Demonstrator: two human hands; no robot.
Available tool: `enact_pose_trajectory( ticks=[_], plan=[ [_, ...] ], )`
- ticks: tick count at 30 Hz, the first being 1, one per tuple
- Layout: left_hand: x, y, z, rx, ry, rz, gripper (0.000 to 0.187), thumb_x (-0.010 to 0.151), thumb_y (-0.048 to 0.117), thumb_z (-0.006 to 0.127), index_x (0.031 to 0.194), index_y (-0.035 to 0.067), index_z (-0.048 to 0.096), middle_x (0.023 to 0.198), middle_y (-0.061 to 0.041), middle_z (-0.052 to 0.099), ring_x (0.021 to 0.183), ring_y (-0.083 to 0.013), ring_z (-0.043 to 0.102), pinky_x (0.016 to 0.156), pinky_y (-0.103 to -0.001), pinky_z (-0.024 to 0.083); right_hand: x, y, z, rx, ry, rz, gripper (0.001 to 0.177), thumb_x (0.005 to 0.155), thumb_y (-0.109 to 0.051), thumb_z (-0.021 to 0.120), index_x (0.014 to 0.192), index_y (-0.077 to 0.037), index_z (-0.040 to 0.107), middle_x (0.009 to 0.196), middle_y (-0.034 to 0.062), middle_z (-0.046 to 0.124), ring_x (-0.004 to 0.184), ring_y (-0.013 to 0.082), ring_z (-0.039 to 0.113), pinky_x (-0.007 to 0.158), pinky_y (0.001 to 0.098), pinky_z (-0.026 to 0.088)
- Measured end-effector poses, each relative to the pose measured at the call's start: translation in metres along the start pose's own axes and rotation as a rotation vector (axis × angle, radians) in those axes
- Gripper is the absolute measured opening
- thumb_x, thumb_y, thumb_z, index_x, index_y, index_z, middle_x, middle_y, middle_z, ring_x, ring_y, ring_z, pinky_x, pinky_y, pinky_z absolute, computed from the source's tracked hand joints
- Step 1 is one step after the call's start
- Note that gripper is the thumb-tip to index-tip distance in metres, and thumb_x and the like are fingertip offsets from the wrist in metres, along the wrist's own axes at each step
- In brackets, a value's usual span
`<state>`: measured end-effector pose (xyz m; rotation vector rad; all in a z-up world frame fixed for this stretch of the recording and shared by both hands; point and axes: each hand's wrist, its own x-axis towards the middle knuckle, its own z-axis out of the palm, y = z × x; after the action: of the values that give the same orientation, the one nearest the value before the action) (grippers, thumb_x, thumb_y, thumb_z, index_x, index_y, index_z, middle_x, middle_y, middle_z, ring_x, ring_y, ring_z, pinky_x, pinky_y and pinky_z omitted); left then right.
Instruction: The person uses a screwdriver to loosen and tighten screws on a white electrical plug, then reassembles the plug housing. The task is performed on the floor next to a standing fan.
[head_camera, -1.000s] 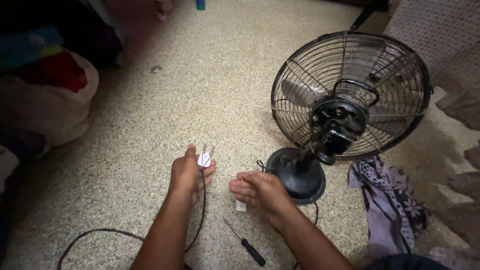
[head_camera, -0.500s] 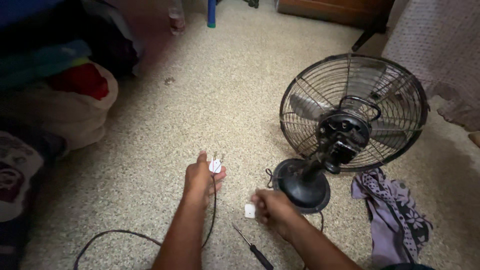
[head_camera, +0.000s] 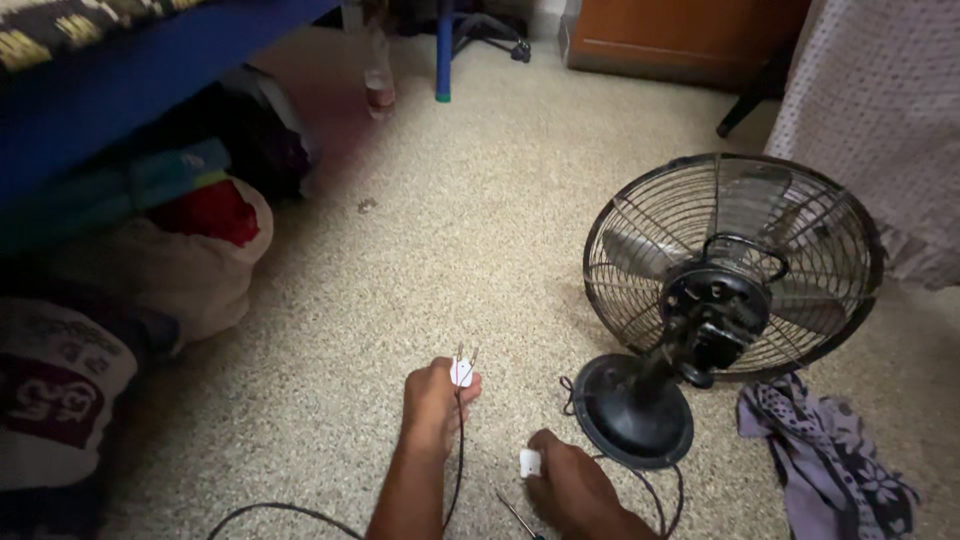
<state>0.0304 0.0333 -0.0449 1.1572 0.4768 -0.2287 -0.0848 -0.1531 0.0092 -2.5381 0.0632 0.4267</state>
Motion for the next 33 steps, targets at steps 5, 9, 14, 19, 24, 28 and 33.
enact_pose_trajectory(
  ticks=[5, 9, 14, 19, 24, 28, 33],
  plan=[
    [-0.003, 0.006, 0.005, 0.036, 0.014, -0.013, 0.036, 0.095, 0.028, 0.05, 0.105, 0.0, 0.07, 0.09, -0.015, 0.078, 0.078, -0.0215, 0.075, 0.054, -0.032, 0.05, 0.008, 0.013, 0.005, 0.082, 0.018, -0.091, 0.037, 0.085, -0.02, 0.07, 0.118, -0.011, 0.056, 0.089, 0.0155, 0.073, 0.086, 0.0307, 0.073, 0.077, 0.0448, 0.055],
    [-0.011, 0.011, 0.004, 0.127, 0.004, -0.017, 0.034, 0.096, 0.028, 0.053, 0.105, 0.0, 0.07, 0.09, -0.013, 0.078, 0.078, -0.0183, 0.075, 0.047, -0.029, 0.035, 0.021, 0.012, 0.012, 0.45, 0.041, -0.07, 0.043, 0.087, -0.024, 0.072, 0.124, -0.008, 0.057, 0.077, 0.0071, 0.066, 0.069, 0.0165, 0.065, 0.062, 0.0366, 0.053],
    [-0.006, 0.007, 0.006, 0.092, -0.04, 0.049, 0.024, 0.094, 0.012, 0.058, 0.109, -0.004, 0.066, 0.094, -0.016, 0.077, 0.082, -0.0208, 0.076, 0.057, -0.029, 0.047, 0.059, -0.012, -0.001, 0.57, 0.245, -0.231, 0.032, 0.086, -0.022, 0.075, 0.111, -0.002, 0.07, 0.06, 0.0011, 0.057, 0.052, 0.0089, 0.047, 0.048, 0.0288, 0.038],
    [0.003, -0.003, 0.006, 0.029, -0.095, 0.146, 0.025, 0.094, 0.004, 0.055, 0.109, -0.013, 0.065, 0.095, -0.019, 0.075, 0.082, -0.0251, 0.075, 0.078, -0.034, 0.063, 0.077, -0.033, -0.019, 0.603, 0.214, -0.246, 0.022, 0.09, -0.017, 0.068, 0.1, 0.0, 0.078, 0.065, 0.0004, 0.063, 0.055, 0.009, 0.048, 0.051, 0.0275, 0.038],
    [0.009, -0.012, 0.004, 0.035, -0.126, 0.178, 0.024, 0.093, 0.004, 0.055, 0.105, -0.013, 0.068, 0.092, -0.02, 0.076, 0.079, -0.0245, 0.076, 0.075, -0.034, 0.064, 0.089, -0.04, -0.02, 0.729, 0.227, -0.244, 0.017, 0.088, -0.014, 0.07, 0.099, -0.002, 0.076, 0.08, 0.0018, 0.076, 0.069, 0.006, 0.064, 0.066, 0.0228, 0.05],
    [0.012, -0.014, 0.007, 0.011, -0.174, 0.205, 0.024, 0.092, 0.003, 0.054, 0.1, -0.013, 0.069, 0.09, -0.019, 0.074, 0.078, -0.0247, 0.075, 0.075, -0.035, 0.065, 0.096, -0.036, -0.018, 0.724, 0.217, -0.228, 0.016, 0.086, -0.012, 0.072, 0.097, -0.001, 0.078, 0.08, 0.0033, 0.075, 0.068, 0.0075, 0.06, 0.064, 0.0241, 0.047],
    [0.0, -0.004, 0.008, 0.119, -0.147, 0.137, 0.026, 0.092, 0.007, 0.055, 0.106, -0.008, 0.07, 0.091, -0.016, 0.078, 0.08, -0.0221, 0.078, 0.058, -0.026, 0.052, 0.096, -0.036, -0.018, 0.802, 0.176, -0.204, 0.014, 0.088, -0.01, 0.07, 0.096, -0.001, 0.076, 0.077, 0.0039, 0.074, 0.067, 0.0087, 0.06, 0.063, 0.0251, 0.046]
  ],
)
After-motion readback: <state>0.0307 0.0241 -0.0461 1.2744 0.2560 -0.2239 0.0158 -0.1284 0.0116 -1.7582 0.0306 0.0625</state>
